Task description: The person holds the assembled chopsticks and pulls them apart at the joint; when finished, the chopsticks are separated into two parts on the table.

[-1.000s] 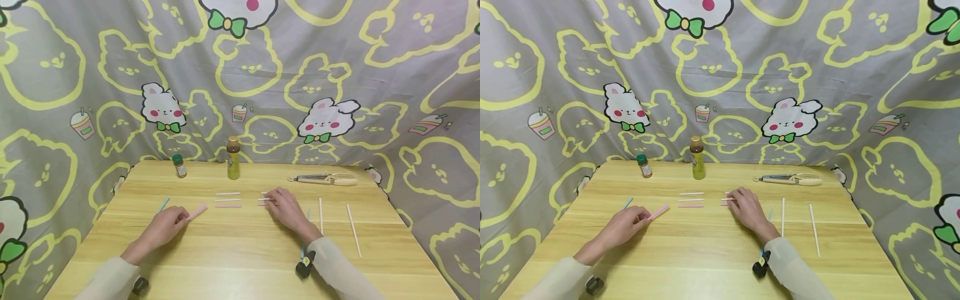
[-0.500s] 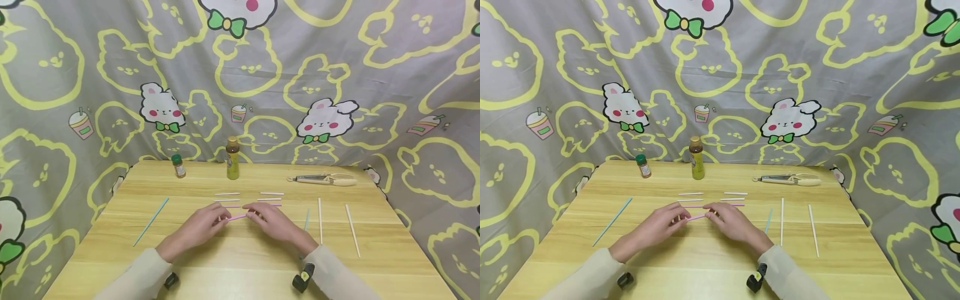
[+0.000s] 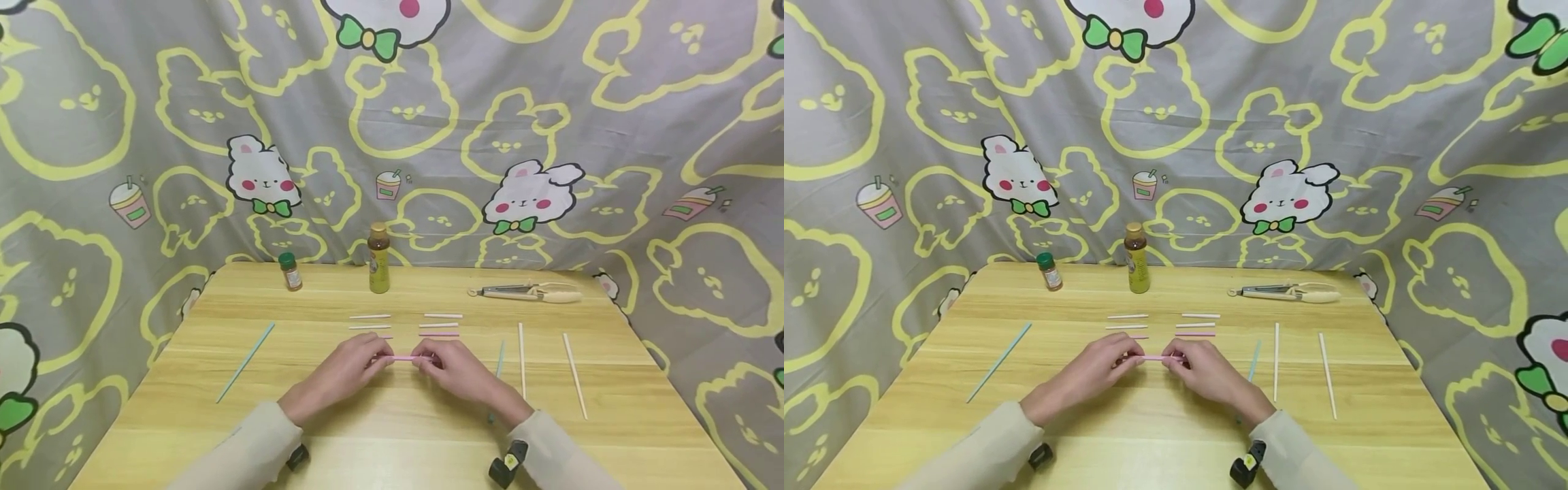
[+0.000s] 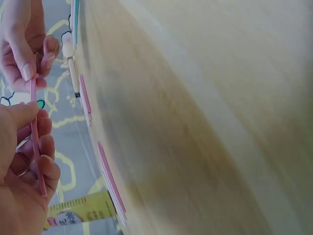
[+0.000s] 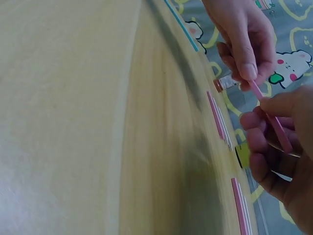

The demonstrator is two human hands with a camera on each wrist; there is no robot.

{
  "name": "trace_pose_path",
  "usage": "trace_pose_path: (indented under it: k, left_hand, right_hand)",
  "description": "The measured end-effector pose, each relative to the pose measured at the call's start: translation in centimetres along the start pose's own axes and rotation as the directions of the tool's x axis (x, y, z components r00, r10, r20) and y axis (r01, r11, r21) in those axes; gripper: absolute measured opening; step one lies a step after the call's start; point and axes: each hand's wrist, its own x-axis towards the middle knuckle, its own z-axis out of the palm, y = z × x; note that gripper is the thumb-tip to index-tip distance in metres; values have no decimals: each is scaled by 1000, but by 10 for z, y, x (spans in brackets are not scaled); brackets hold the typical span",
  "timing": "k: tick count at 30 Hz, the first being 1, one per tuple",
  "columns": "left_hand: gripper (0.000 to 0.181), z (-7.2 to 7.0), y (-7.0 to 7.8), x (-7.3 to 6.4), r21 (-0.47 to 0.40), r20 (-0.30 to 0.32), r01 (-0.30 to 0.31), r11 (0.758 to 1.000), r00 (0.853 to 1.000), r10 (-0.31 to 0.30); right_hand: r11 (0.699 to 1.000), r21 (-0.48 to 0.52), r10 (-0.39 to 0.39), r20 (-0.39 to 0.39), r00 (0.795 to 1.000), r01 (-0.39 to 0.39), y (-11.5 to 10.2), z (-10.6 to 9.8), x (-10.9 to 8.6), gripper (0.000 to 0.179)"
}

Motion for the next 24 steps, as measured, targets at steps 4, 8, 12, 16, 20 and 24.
trace_pose_path:
  k: [4, 8, 12, 16, 20, 24]
  left_hand:
    - [12, 3, 2, 1, -16, -5, -21, 1000, 1000, 21]
    - [10, 3, 2, 0, -11, -27, -32, 999, 999, 32]
    - [9, 2, -1, -1, 5, -38, -98, 995, 994, 98]
    - [9, -6, -20, -6, -23, -77, -77, 997, 994, 75]
    - [9, -23, -47, -16, -79, -145, 65, 995, 987, -75]
    - [16, -31, -63, -20, -50, -115, 89, 995, 989, -95]
  right_hand:
    - [1000, -8, -23, -5, 1000, 23, 0, 1, -2, 20]
    - [998, -39, -51, -37, 998, 50, 3, 1, -4, 18]
    - [995, -50, -87, -45, 995, 84, 10, -1, -9, 18]
    - [998, -37, -59, -114, 992, 55, 23, -13, -20, 14]
    - [1000, -21, 13, -201, 980, -18, 36, -33, -32, 9]
    - [998, -64, 4, -223, 975, -19, 44, -42, -34, 11]
